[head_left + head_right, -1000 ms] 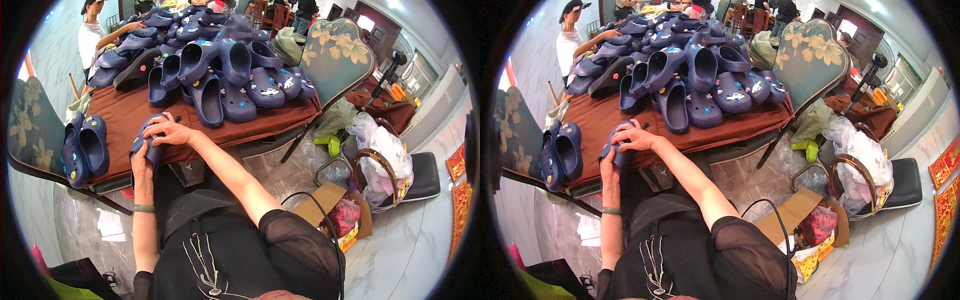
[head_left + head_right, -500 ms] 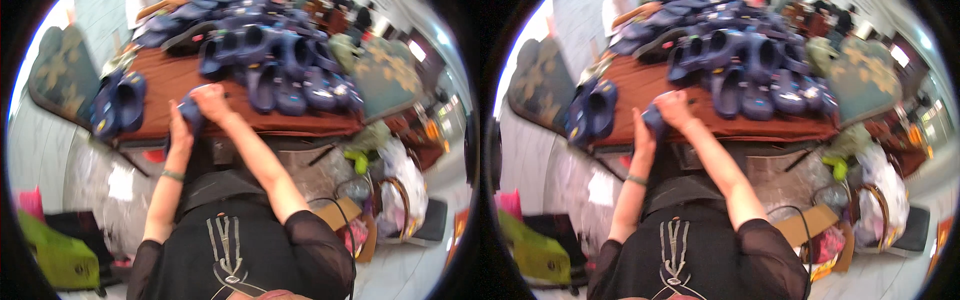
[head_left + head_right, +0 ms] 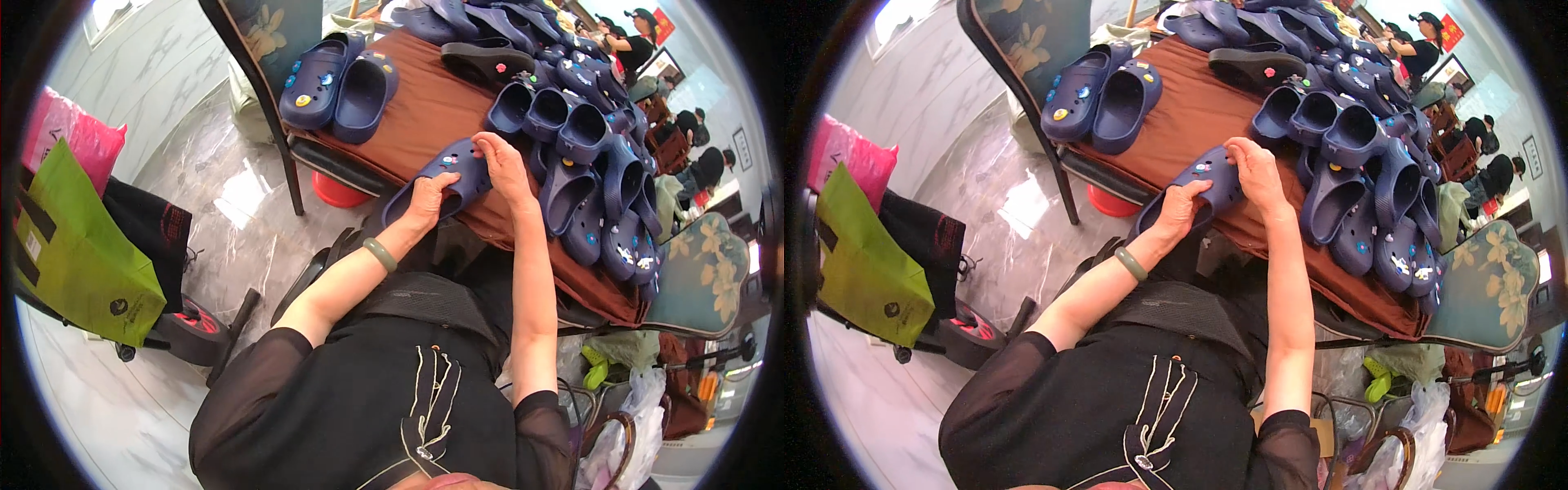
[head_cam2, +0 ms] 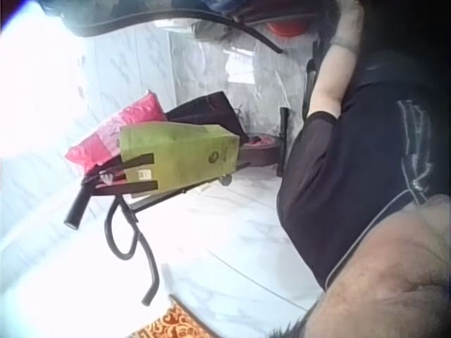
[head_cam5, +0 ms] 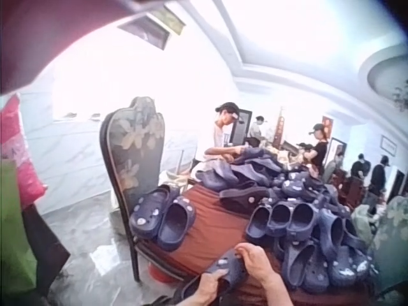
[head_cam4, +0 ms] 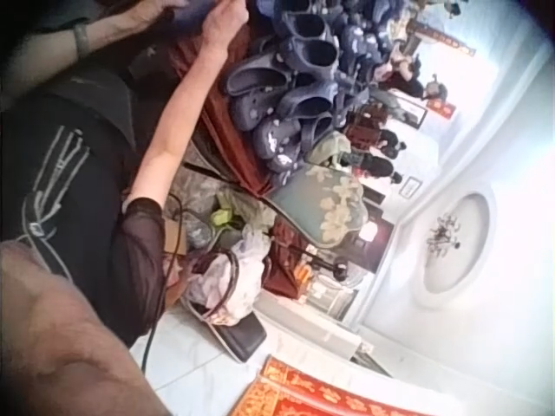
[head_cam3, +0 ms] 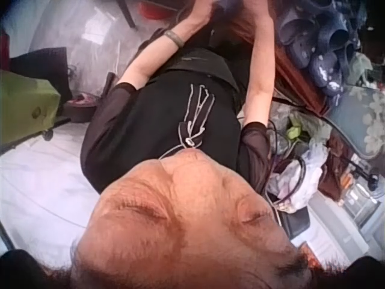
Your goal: Inserting decorative charms and accessories into the holes of blue rubber clogs.
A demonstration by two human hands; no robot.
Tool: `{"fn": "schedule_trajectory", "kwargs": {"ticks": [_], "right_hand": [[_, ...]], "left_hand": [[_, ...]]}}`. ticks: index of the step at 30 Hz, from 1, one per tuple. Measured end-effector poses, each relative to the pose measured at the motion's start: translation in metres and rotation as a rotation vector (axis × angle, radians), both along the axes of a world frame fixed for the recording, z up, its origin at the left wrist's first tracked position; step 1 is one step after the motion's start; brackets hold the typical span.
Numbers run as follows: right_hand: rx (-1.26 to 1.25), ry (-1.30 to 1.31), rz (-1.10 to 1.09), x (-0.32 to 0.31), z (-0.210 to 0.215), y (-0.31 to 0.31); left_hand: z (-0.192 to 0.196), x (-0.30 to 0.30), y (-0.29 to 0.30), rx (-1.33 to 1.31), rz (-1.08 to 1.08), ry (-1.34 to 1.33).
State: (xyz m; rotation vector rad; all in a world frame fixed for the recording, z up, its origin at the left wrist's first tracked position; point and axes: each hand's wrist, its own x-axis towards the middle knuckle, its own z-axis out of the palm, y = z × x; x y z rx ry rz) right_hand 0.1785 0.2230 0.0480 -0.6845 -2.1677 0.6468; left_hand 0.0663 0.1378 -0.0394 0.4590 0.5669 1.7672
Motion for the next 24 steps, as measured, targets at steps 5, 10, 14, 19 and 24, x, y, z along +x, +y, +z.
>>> {"fn": "schedule_trajectory", "kwargs": {"ticks": [5,10,14,19,24], "right_hand": [[0.308,-0.432,0.128,-0.007,0.004,0.0],[0.237,-0.656,0.131,-0.012,0.005,0.009],[0.355,-0.606,-0.04,-0.019,-0.013,0.01],[0.433,-0.522,-0.25,-0.04,-0.022,0.01],[0.323,-0.375,-0.3,-0.041,-0.024,0.012]], "left_hand": [[-0.003,-0.002,0.006,0.041,-0.06,-0.046],[-0.002,-0.005,0.007,0.121,-0.15,-0.075],[-0.005,-0.006,0.01,0.103,-0.123,-0.078],[-0.003,-0.005,0.008,0.134,-0.122,-0.036],[-0.008,-0.009,0.013,0.102,-0.171,0.019]]}}
